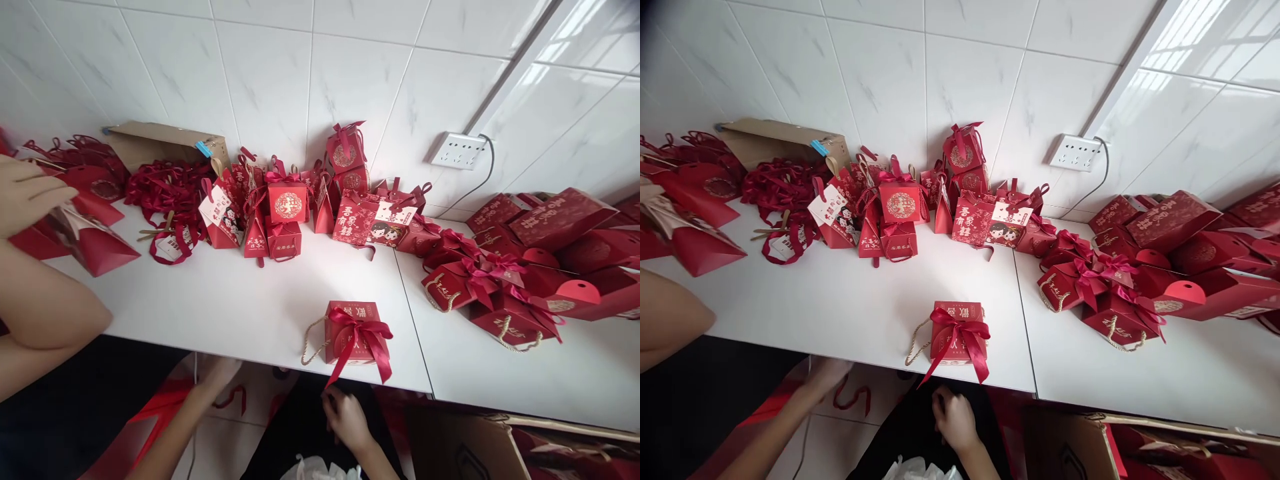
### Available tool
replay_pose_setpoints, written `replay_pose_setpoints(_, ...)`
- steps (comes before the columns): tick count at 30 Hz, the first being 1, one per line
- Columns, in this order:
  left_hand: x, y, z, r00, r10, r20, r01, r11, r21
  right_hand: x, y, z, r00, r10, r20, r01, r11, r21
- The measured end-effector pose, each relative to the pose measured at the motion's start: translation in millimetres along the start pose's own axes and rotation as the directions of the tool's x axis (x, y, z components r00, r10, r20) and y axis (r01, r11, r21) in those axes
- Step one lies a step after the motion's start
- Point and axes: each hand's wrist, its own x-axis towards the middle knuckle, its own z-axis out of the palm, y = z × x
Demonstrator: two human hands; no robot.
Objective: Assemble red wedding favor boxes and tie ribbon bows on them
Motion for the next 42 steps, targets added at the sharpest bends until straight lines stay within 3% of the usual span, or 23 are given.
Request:
replay_pose_setpoints(2, -22, 16, 10.9, 0.977, 0.024, 0.21, -0.027, 1.0, 0.009, -1, -2, -5, 1.0, -0.001, 0.019, 0.001, 1.0, -0.005)
replay_pose_setpoints(3, -36, 29, 15.8, 0.936, 0.056, 0.347, -0.055, 0.998, -0.014, -2, -4, -8, 0.999, -0.003, 0.035, 0.003, 1.0, -0.009)
replay_pose_setpoints(4, -49, 47, 19.6, 0.875, 0.105, 0.472, -0.089, 0.994, -0.057, -2, -7, -11, 0.998, -0.007, 0.055, 0.008, 1.0, -0.012)
replay_pose_setpoints(5, -62, 67, 21.8, 0.773, 0.169, 0.612, -0.116, 0.985, -0.125, -4, -11, -16, 0.997, -0.015, 0.076, 0.016, 1.0, -0.017)
replay_pose_setpoints(9, -90, 147, 7.8, 0.603, 0.413, 0.683, -0.195, 0.906, -0.375, -18, -28, -45, 0.986, -0.057, 0.16, 0.065, 0.997, -0.044)
replay_pose_setpoints(13, -92, 181, -33.7, 0.544, 0.553, 0.632, -0.186, 0.813, -0.551, -53, -42, -95, 0.967, -0.071, 0.244, 0.089, 0.994, -0.063)
replay_pose_setpoints(15, -87, 186, -51.6, 0.58, 0.646, 0.496, -0.21, 0.707, -0.675, -72, -48, -124, 0.927, -0.151, 0.343, 0.141, 0.989, 0.054)
replay_pose_setpoints(17, -78, 189, -59.8, 0.681, 0.697, 0.225, -0.314, 0.555, -0.771, -85, -53, -151, 0.897, -0.283, 0.338, 0.184, 0.937, 0.296)
replay_pose_setpoints(19, -62, 195, -57.2, 0.792, 0.602, -0.104, -0.476, 0.503, -0.721, -87, -59, -171, 0.936, -0.316, 0.157, 0.214, 0.863, 0.458)
replay_pose_setpoints(21, -41, 200, -47.4, 0.833, 0.395, -0.387, -0.553, 0.623, -0.554, -79, -64, -182, 0.967, -0.2, -0.16, 0.253, 0.847, 0.468)
replay_pose_setpoints(22, -30, 201, -41.5, 0.834, 0.303, -0.461, -0.525, 0.692, -0.495, -72, -66, -185, 0.942, -0.126, -0.311, 0.258, 0.865, 0.43)
replay_pose_setpoints(23, -21, 202, -36.0, 0.846, 0.228, -0.483, -0.473, 0.739, -0.48, -64, -67, -186, 0.904, -0.07, -0.423, 0.249, 0.888, 0.385)
replay_pose_setpoints(25, -5, 202, -27.4, 0.899, 0.145, -0.414, -0.367, 0.766, -0.528, -49, -69, -185, 0.858, -0.026, -0.513, 0.218, 0.923, 0.316)
replay_pose_setpoints(29, 3, 200, -22.0, 0.968, 0.114, -0.223, -0.233, 0.733, -0.639, -29, -71, -180, 0.873, -0.032, -0.487, 0.191, 0.94, 0.282)
replay_pose_setpoints(36, -7, 204, -25.6, 0.989, 0.135, -0.068, -0.141, 0.671, -0.727, -19, -72, -181, 0.87, -0.094, -0.485, 0.281, 0.901, 0.329)
replay_pose_setpoints(42, -15, 203, -26.3, 0.988, 0.134, -0.081, -0.153, 0.72, -0.677, -16, -63, -180, 0.833, -0.185, -0.522, 0.423, 0.821, 0.383)
